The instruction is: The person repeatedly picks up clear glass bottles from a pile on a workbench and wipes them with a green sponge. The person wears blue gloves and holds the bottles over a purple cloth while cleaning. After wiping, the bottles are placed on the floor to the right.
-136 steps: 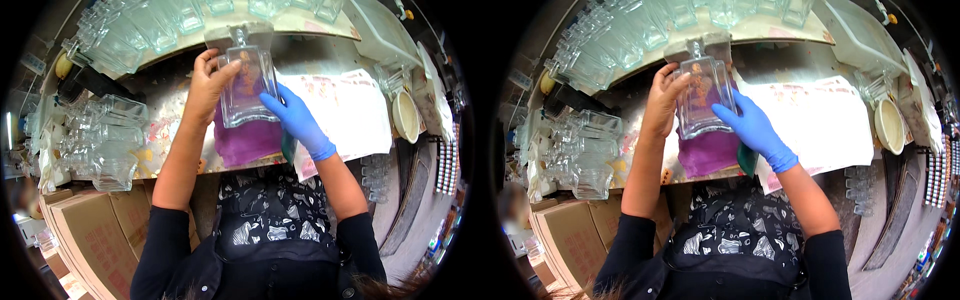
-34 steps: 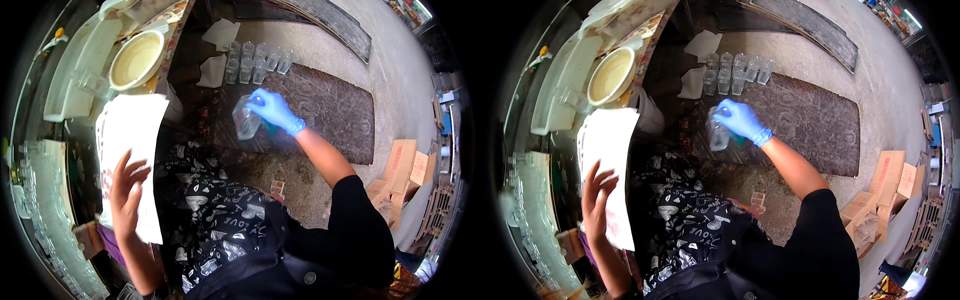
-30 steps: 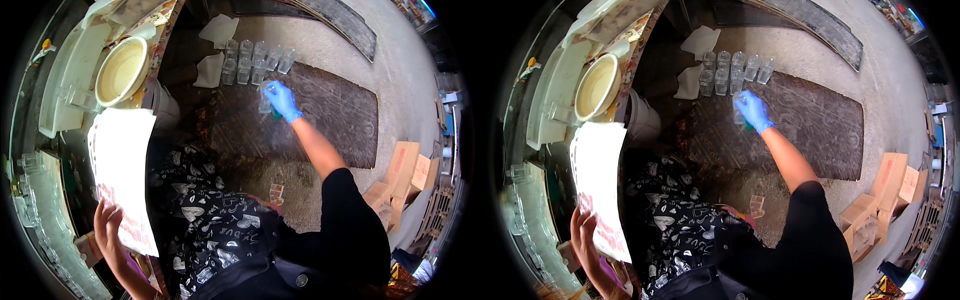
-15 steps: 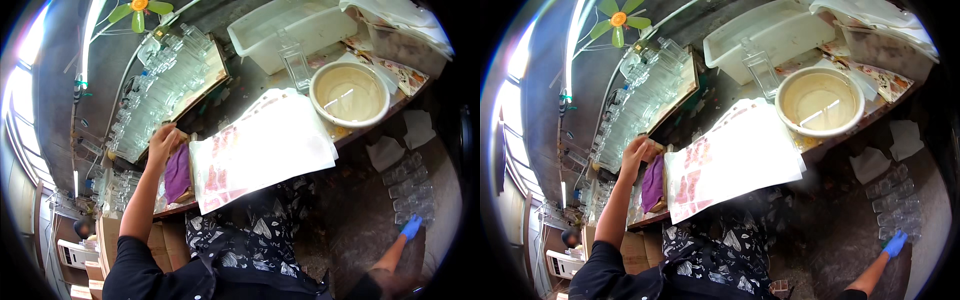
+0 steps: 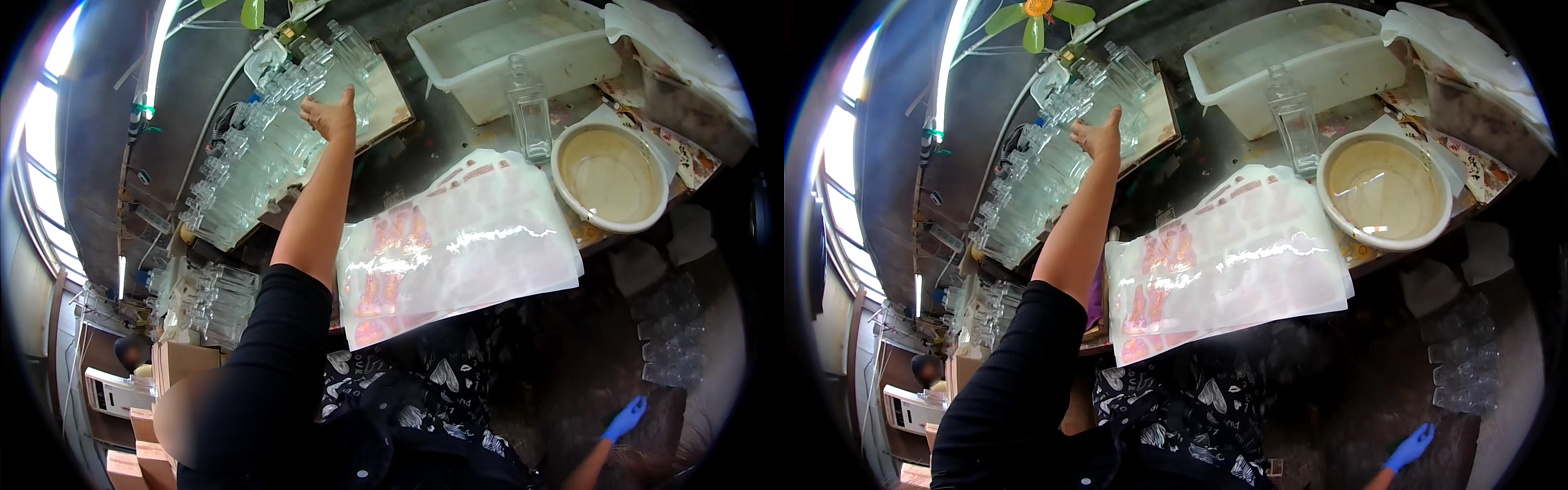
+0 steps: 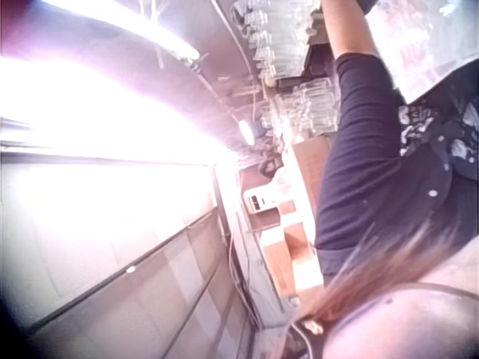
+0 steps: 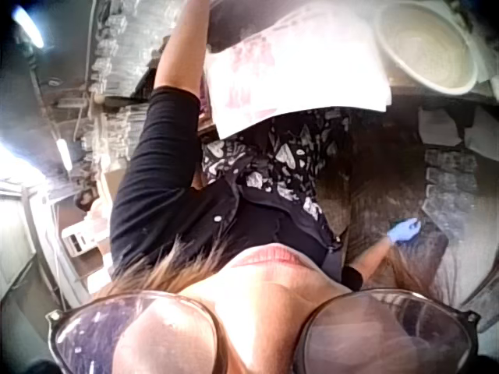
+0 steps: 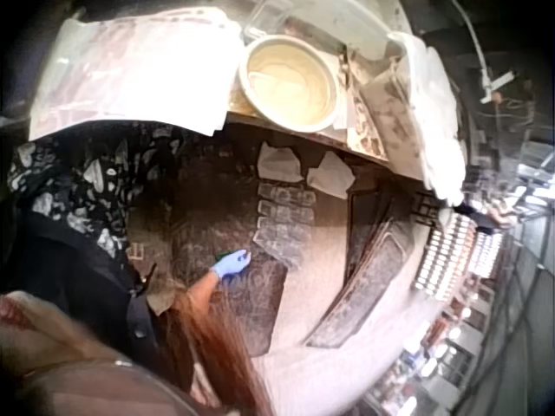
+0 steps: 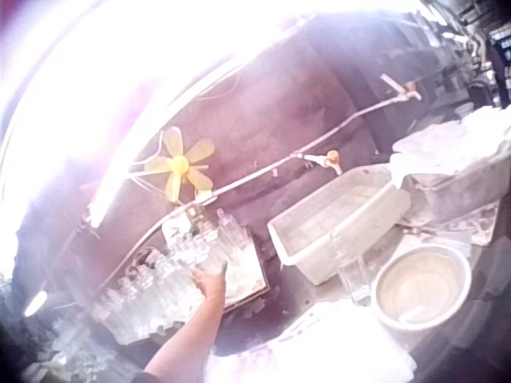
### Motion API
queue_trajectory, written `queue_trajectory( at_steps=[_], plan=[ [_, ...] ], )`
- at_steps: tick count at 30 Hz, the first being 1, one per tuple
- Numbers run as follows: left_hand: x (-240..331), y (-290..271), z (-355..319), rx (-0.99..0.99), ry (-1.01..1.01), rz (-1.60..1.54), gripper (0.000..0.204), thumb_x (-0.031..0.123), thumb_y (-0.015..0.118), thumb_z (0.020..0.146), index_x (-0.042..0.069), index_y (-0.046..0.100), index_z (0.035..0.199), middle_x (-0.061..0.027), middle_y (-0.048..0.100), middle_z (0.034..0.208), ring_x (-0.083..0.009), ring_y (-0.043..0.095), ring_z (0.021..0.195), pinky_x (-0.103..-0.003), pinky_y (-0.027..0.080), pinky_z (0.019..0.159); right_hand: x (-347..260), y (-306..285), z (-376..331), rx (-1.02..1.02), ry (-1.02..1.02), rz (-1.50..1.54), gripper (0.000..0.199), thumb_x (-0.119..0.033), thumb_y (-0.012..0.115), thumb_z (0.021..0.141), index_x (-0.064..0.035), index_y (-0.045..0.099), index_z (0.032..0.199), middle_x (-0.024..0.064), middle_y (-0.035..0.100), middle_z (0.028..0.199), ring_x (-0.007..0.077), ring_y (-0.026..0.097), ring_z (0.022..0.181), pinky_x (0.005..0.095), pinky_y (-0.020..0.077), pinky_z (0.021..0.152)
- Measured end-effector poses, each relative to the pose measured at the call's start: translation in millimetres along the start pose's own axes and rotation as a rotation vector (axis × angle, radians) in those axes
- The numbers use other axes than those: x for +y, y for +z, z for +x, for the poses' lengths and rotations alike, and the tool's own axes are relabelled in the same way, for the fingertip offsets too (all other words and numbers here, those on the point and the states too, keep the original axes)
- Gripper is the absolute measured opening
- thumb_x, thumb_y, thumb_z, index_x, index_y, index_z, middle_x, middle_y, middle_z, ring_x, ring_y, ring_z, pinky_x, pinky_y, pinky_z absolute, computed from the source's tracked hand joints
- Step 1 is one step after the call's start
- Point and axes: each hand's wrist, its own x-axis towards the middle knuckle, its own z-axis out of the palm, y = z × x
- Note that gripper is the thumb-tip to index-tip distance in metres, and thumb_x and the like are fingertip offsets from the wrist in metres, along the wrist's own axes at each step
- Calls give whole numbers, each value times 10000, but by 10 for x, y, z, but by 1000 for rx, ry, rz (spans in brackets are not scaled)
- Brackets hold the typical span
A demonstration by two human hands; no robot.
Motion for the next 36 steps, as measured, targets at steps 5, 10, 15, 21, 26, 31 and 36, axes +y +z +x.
queue_trajectory(
  at_steps=[5,10,15,21,26,31,36],
  plan=[
    [-141,-171,159,-200,-120,-252,733,384,840,637,-5,436,1111,-140,529,1049,-286,572,952,-417,479,808,-874,-66,-577,-128,185,372,374,-221,528,985,24,545,1266,157,593,1231,211,608,916,308,508,801],
    [69,-1144,149,-731,-770,-1034,630,445,695,799,8,505,1212,-129,584,1093,-250,607,966,-385,524,808,-1755,-297,-601,-149,41,458,348,-200,521,988,-3,563,1272,88,614,1128,149,532,795,281,467,758],
    [202,-2270,41,-976,-817,-1368,607,480,575,886,5,498,1257,-146,584,1192,-295,597,1056,-419,496,944,-2926,-545,-664,-170,-96,498,323,-198,510,993,-60,578,1278,18,622,1017,82,499,766,225,361,590],
    [-397,-2908,223,-1186,-968,-1695,502,445,534,933,35,555,1221,-144,625,1153,-283,617,1007,-422,518,897,-4174,-665,-1133,-266,-272,693,310,-159,488,997,-66,579,1278,-16,559,836,33,378,595,195,304,508],
    [-869,-3274,299,-1053,-975,-1618,523,458,535,932,37,544,1243,-160,610,1174,-294,615,1000,-433,525,879,-4943,-678,-1663,-379,-374,776,303,-134,492,991,-53,574,1271,-38,550,790,1,329,537,177,277,466],
    [-1278,-3515,342,-1039,-980,-1775,490,428,510,954,40,541,1251,-151,591,1221,-292,601,1042,-410,525,881,-5401,-651,-2060,-582,-464,760,303,-89,497,981,-47,574,1272,-33,561,797,-4,361,584,163,283,498],
    [-1587,-3509,285,-1005,-1029,-1706,480,416,480,972,34,538,1257,-142,584,1238,-269,579,1090,-379,507,912,-5703,-578,-2303,-742,-574,634,300,-53,508,963,-32,584,1252,-2,580,868,43,520,777,179,411,693]
  ],
)
